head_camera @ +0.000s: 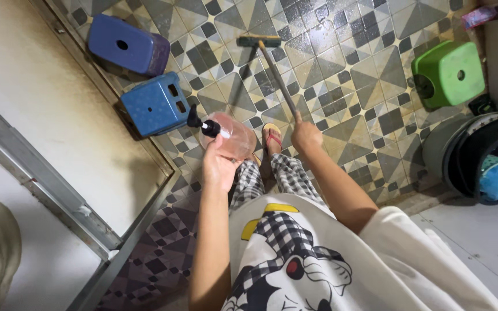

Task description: The person mops a tiled bathroom floor using a long-handled mop and a pink liquid soap dispenser. They repeatedly apply soap to the floor and scrub the surface, moving around small plastic stools and a large water basin.

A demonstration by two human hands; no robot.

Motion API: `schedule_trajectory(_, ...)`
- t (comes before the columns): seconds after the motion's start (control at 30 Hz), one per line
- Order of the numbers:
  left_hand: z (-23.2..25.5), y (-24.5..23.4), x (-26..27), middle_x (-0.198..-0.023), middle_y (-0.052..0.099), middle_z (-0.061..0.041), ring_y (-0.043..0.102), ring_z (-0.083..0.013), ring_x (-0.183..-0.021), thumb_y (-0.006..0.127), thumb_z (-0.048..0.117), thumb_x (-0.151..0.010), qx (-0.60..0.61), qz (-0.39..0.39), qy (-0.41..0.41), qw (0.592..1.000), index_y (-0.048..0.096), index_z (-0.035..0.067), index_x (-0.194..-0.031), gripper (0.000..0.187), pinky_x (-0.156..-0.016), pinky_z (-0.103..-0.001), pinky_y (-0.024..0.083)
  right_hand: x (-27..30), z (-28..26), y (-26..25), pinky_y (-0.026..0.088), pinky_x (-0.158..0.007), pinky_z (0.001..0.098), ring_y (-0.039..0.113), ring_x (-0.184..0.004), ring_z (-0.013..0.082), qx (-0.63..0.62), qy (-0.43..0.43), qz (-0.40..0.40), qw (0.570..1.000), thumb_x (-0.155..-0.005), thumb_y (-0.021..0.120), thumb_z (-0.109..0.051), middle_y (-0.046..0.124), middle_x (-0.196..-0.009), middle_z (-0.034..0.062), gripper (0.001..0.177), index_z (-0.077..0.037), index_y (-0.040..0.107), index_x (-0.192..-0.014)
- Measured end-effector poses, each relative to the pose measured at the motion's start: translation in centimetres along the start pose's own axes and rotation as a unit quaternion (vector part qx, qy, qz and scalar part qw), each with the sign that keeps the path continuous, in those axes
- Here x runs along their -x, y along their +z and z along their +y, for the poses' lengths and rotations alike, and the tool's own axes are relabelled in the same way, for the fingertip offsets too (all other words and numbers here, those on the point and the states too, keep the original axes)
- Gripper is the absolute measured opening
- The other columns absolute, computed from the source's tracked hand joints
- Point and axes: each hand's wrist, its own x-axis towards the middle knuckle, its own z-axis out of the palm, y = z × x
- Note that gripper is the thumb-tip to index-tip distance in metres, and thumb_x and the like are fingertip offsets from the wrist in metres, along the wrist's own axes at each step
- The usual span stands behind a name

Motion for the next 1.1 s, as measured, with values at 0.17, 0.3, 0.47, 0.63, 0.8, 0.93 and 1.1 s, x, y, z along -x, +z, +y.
schedule_trajectory(0.17, 0.7, 0.3, -0.5, -0.144, 0.056, -0.013, 0.052, -0.0329, -0.133, 0.071, 0.039, -0.085, -0.005, -0.016, 0.012, 1.0, 0.049, 0.011, -0.141, 0.067, -0.106, -0.055, 0.042, -7.3, -2.5, -1.6, 0.057, -0.092, 0.0491, 0.069, -0.112, 0.0385, -0.037, -0.02, 0.037, 0.998, -0.106, 0.041, -0.024, 0.07, -0.123, 0.0201, 0.06, -0.026, 0.024, -0.164)
schedule_trajectory(0.3, 1.2, 0.0, -0.5, -0.144, 0.056, -0.015, 0.053, -0.0332, -0.133, 0.072, 0.04, -0.084, 0.005, -0.017, 0.0, 1.0, 0.049, 0.01, -0.142, 0.069, -0.106, -0.053, 0.043, -1.9, 0.3, 0.9, 0.058, -0.092, 0.0498, 0.072, -0.111, 0.0399, -0.005, -0.007, -0.015, 1.0, -0.107, 0.044, -0.022, 0.071, -0.122, 0.0244, 0.053, -0.017, 0.035, -0.158)
schedule_trajectory(0.47, 1.8, -0.3, -0.8, -0.142, 0.056, -0.012, 0.054, -0.0314, -0.131, 0.072, 0.039, -0.082, 0.024, -0.011, 0.009, 1.0, 0.049, 0.011, -0.142, 0.07, -0.104, -0.052, 0.043, 0.4, -0.2, -0.4, 0.057, -0.088, 0.0528, 0.069, -0.108, 0.0405, 0.0, 0.014, -0.023, 1.0, -0.104, 0.042, -0.027, 0.068, -0.121, 0.023, 0.062, -0.029, 0.021, -0.163)
schedule_trajectory(0.63, 2.0, -1.0, -1.3, -0.141, 0.057, -0.013, 0.054, -0.0327, -0.131, 0.074, 0.038, -0.083, 0.034, -0.007, 0.013, 0.999, 0.049, 0.009, -0.142, 0.07, -0.105, -0.052, 0.043, -8.7, -4.3, -4.0, 0.057, -0.089, 0.0506, 0.071, -0.106, 0.0403, 0.005, -0.051, 0.033, 0.998, -0.104, 0.044, -0.021, 0.07, -0.119, 0.0245, 0.065, -0.022, 0.022, -0.166)
schedule_trajectory(0.8, 1.6, -1.2, -2.0, -0.138, 0.058, -0.013, 0.055, -0.0334, -0.129, 0.073, 0.037, -0.083, 0.044, 0.017, 0.013, 0.999, 0.048, 0.01, -0.138, 0.066, -0.104, -0.056, 0.043, -11.9, -7.4, -4.5, 0.058, -0.086, 0.0507, 0.071, -0.105, 0.0392, 0.019, -0.065, 0.049, 0.997, -0.096, 0.047, -0.013, 0.069, -0.12, 0.0222, 0.073, -0.019, 0.019, -0.164)
schedule_trajectory(0.93, 1.4, -1.7, -2.4, -0.141, 0.059, -0.015, 0.054, -0.0327, -0.131, 0.073, 0.037, -0.085, 0.068, -0.005, 0.004, 0.998, 0.05, 0.007, -0.14, 0.067, -0.108, -0.054, 0.042, -2.8, -4.2, -0.5, 0.058, -0.088, 0.05, 0.072, -0.103, 0.0392, 0.051, -0.077, 0.003, 0.996, -0.095, 0.052, -0.014, 0.071, -0.115, 0.0248, 0.079, -0.017, 0.019, -0.167)
schedule_trajectory(1.1, 1.5, -2.0, -2.0, -0.141, 0.058, -0.013, 0.054, -0.0315, -0.13, 0.072, 0.039, -0.084, 0.064, -0.002, 0.012, 0.998, 0.051, 0.009, -0.14, 0.067, -0.107, -0.054, 0.04, -3.7, -5.0, -0.8, 0.059, -0.086, 0.0525, 0.071, -0.105, 0.041, 0.038, -0.058, 0.02, 0.997, -0.103, 0.047, -0.023, 0.07, -0.118, 0.0228, 0.063, -0.025, 0.026, -0.162)
